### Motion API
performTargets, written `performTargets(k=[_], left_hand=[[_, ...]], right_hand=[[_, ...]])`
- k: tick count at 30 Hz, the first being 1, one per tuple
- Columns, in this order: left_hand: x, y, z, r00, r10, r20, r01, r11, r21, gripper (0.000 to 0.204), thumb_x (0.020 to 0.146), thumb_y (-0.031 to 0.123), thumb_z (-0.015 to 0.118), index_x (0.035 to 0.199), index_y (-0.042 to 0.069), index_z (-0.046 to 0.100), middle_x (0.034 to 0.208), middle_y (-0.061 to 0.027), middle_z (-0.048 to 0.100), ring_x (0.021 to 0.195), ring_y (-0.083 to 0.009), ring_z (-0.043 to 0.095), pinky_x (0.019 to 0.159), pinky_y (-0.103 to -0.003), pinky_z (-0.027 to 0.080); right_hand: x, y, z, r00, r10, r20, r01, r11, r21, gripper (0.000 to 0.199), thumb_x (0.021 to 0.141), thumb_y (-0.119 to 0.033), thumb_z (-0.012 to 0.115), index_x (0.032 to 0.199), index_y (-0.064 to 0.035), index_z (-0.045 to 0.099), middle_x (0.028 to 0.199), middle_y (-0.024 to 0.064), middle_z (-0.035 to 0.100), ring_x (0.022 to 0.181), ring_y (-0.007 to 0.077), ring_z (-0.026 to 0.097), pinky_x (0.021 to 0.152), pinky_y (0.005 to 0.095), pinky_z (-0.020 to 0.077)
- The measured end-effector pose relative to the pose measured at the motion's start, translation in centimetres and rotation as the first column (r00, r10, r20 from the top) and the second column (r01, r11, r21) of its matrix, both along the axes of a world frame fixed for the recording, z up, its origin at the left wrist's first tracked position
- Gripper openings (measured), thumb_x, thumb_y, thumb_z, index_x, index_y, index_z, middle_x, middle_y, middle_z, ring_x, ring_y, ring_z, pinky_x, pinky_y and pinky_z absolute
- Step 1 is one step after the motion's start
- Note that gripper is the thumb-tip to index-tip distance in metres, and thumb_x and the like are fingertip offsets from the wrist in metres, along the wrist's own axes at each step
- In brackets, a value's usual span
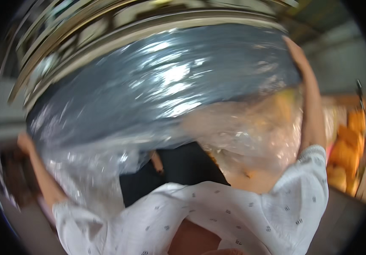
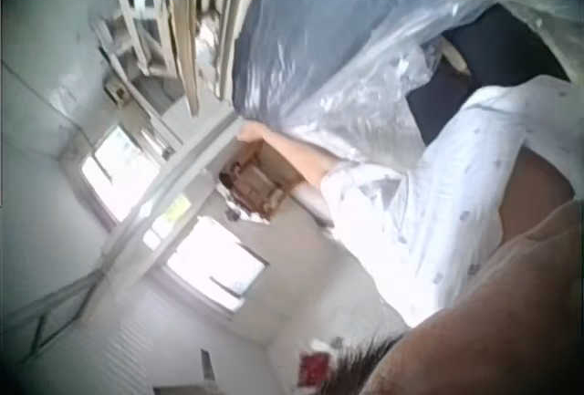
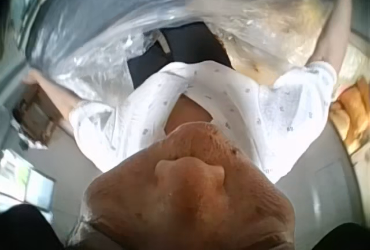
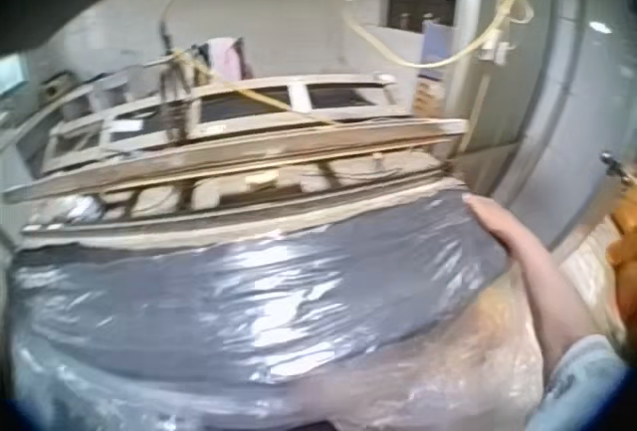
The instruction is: The person wraps a large cushion with clear plastic sheeting by hand, repeatedly pulling, stretching, and fitting the plastic around the edges and corners.
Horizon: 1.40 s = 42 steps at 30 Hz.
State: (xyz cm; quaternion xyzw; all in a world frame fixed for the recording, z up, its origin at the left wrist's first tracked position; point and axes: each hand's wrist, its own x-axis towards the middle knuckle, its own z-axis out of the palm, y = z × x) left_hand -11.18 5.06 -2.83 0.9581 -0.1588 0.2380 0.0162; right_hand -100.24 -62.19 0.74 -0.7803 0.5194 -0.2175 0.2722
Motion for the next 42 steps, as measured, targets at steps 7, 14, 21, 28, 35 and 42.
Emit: performTargets(k=[7,14,21,28,35,42], left_hand=[[-3.7,-13.9,-0.3,0.979,-0.200,0.023,0.163,0.721,-0.674,0.035,0.080,0.032,0.054,0.101,0.005,0.063,0.096,-0.0153,0.064,0.092,-0.0290,0.060,0.080,-0.038,0.045],[2.0,-8.2,0.1,0.962,-0.011,0.274,0.196,0.726,-0.659,0.021,0.083,0.022,0.053,0.094,0.004,0.058,0.089,-0.0193,0.062,0.085,-0.0348,0.058,0.073,-0.041,0.044],[-4.0,-15.4,0.4,0.993,0.006,0.118,0.096,0.541,-0.835,0.021,0.085,0.024,0.050,0.091,0.006,0.057,0.089,-0.0188,0.061,0.084,-0.0347,0.057,0.074,-0.041,0.044],[1.0,-7.2,0.1,0.989,-0.083,0.125,0.150,0.550,-0.822,0.026,0.078,0.026,0.060,0.091,0.004,0.063,0.088,-0.0123,0.065,0.082,-0.0238,0.062,0.073,-0.033,0.047],[-4.6,-12.0,0.9,0.771,-0.613,0.172,0.215,-0.003,-0.977,0.014,0.084,0.013,0.058,0.092,0.002,0.057,0.081,-0.0077,0.062,0.072,-0.0145,0.058,0.068,-0.025,0.046],[0.0,-7.8,0.1,0.925,-0.367,0.100,0.206,0.261,-0.943,0.022,0.083,0.018,0.057,0.092,-0.002,0.060,0.088,-0.0092,0.060,0.080,-0.0185,0.055,0.074,-0.030,0.045]], right_hand=[[5.4,-0.5,3.6,0.920,-0.253,-0.300,-0.110,0.568,-0.816,0.031,0.091,-0.033,0.046,0.102,-0.0078,0.060,0.105,0.0121,0.058,0.095,0.0289,0.056,0.083,0.0377,0.0434],[23.6,31.3,4.6,0.652,0.644,0.401,-0.745,0.444,0.498,0.030,0.089,-0.027,0.052,0.106,-0.0032,0.058,0.098,0.0059,0.060,0.088,0.0127,0.057,0.079,0.0253,0.0442],[30.5,44.3,-14.2,0.815,0.552,0.176,-0.551,0.832,-0.056,0.052,0.082,-0.019,0.056,0.127,0.0017,0.040,0.126,0.0221,0.046,0.117,0.0331,0.045,0.091,0.0322,0.0402],[27.5,40.3,-2.0,0.683,0.479,0.552,-0.730,0.471,0.495,0.014,0.089,-0.013,0.043,0.092,-0.0031,0.052,0.074,0.0015,0.056,0.065,0.0098,0.053,0.061,0.0243,0.0438],[-10.6,22.8,5.0,0.778,0.233,0.584,-0.471,0.830,0.297,0.033,0.078,-0.017,0.053,0.108,-0.0015,0.054,0.100,0.0074,0.057,0.091,0.0180,0.054,0.082,0.0301,0.0434],[20.7,41.7,2.8,0.827,0.297,0.477,-0.227,0.953,-0.201,0.032,0.081,-0.016,0.050,0.109,-0.0014,0.054,0.100,0.0087,0.058,0.095,0.0202,0.054,0.085,0.0317,0.0429]])
